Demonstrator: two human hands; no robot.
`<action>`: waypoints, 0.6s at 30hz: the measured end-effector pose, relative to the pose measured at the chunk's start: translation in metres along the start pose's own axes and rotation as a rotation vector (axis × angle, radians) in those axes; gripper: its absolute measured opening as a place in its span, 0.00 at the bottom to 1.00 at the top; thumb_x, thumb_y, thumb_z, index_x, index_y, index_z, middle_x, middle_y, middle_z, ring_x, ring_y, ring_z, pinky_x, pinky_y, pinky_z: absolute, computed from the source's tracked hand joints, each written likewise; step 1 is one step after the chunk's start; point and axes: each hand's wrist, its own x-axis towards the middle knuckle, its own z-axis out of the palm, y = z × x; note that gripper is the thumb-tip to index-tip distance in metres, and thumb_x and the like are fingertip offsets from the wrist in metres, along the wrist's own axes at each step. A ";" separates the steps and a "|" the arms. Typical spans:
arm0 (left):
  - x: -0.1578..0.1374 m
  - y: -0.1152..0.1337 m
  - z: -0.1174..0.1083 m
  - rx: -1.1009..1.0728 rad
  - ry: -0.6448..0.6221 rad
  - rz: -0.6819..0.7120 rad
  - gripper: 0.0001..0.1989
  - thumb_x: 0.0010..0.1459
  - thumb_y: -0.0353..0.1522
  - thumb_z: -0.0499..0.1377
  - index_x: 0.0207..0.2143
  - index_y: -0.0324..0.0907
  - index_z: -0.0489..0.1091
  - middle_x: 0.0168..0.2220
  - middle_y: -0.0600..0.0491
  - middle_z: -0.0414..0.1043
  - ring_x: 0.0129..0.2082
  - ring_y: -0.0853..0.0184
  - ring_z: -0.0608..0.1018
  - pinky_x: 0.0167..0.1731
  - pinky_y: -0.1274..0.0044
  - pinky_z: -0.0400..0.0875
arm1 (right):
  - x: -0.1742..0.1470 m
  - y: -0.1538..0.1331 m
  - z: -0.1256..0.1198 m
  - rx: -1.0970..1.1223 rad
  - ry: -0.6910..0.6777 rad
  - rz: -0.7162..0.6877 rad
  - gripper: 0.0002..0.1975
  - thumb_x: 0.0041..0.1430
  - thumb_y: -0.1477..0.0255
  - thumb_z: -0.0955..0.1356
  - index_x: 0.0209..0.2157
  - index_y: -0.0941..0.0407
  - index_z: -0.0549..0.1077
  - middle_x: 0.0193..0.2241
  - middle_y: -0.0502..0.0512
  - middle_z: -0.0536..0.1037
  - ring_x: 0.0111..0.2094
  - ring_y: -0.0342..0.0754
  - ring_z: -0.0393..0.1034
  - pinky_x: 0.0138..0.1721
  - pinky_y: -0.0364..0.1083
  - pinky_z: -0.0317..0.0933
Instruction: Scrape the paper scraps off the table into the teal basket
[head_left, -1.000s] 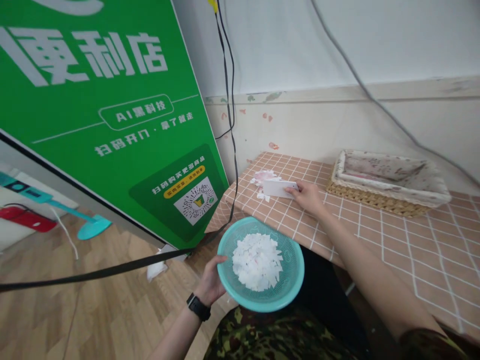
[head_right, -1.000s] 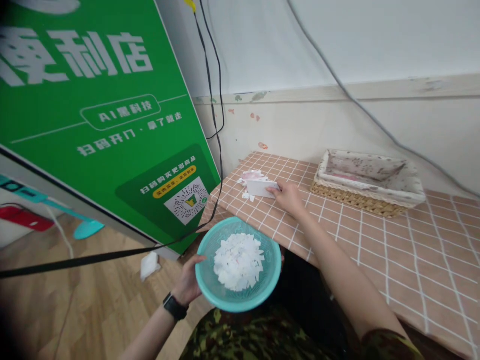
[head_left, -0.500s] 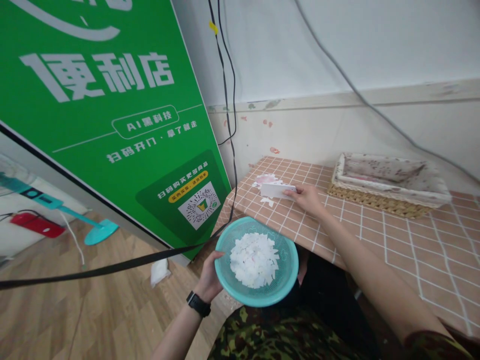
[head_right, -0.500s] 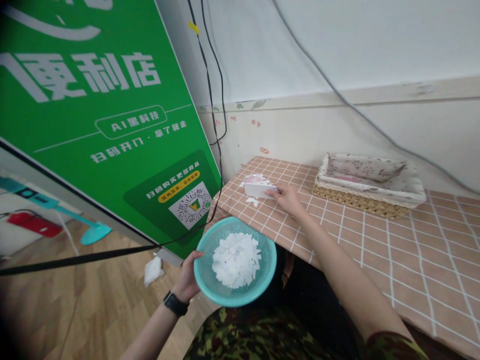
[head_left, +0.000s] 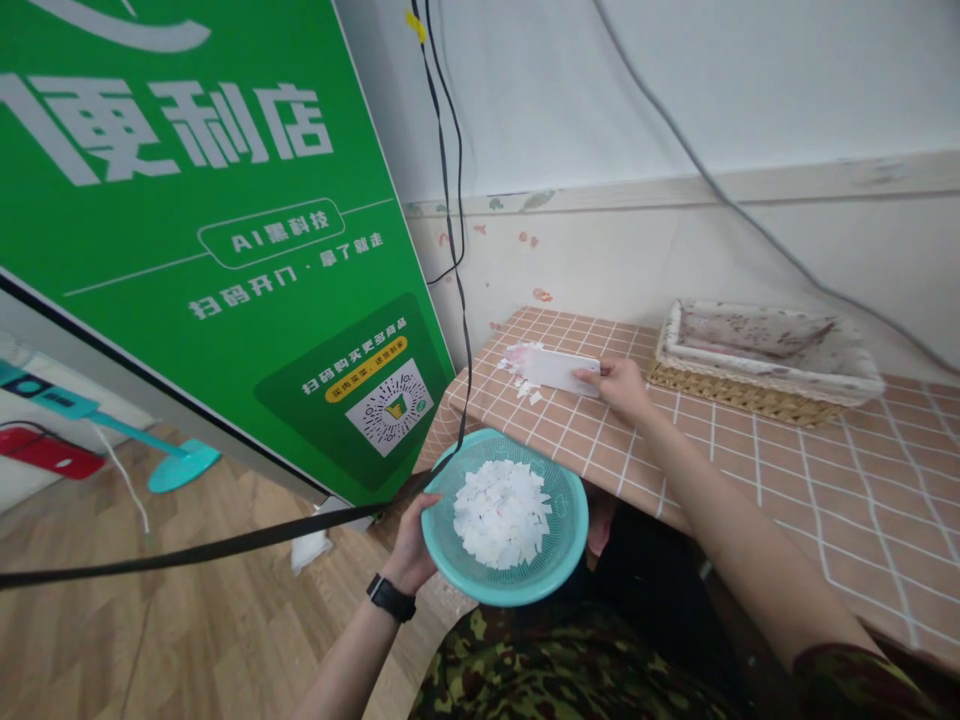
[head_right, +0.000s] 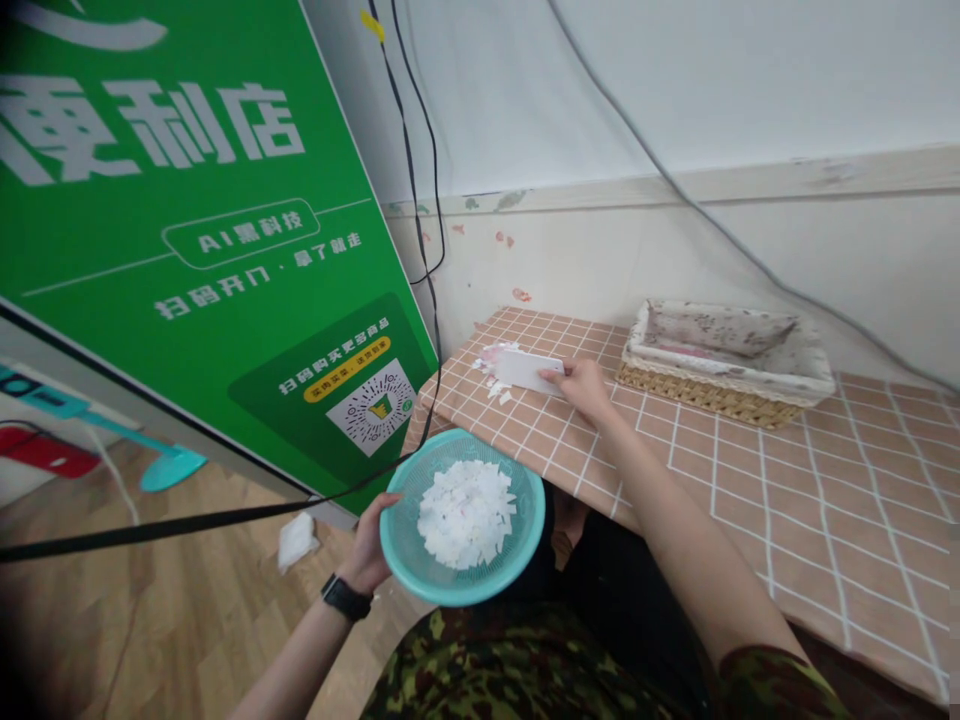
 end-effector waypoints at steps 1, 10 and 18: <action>0.000 -0.001 0.000 0.001 -0.006 -0.004 0.17 0.52 0.33 0.57 0.43 0.32 0.70 0.38 0.40 0.77 0.38 0.51 0.77 0.44 0.60 0.67 | 0.000 0.000 0.001 -0.021 0.025 -0.004 0.23 0.49 0.53 0.65 0.25 0.61 0.75 0.15 0.50 0.66 0.18 0.41 0.54 0.19 0.42 0.45; 0.004 -0.001 -0.002 -0.017 -0.005 0.011 0.16 0.53 0.33 0.57 0.42 0.32 0.70 0.37 0.41 0.77 0.38 0.53 0.78 0.43 0.64 0.69 | 0.001 0.001 0.000 -0.123 -0.005 -0.017 0.23 0.49 0.53 0.65 0.22 0.60 0.74 0.13 0.49 0.64 0.16 0.40 0.53 0.18 0.42 0.44; 0.005 0.000 0.001 -0.032 -0.008 0.001 0.14 0.53 0.34 0.57 0.39 0.33 0.72 0.35 0.42 0.78 0.37 0.54 0.78 0.43 0.65 0.69 | 0.002 0.001 -0.004 0.079 -0.076 0.060 0.19 0.43 0.58 0.70 0.27 0.62 0.77 0.17 0.53 0.72 0.19 0.46 0.64 0.20 0.43 0.56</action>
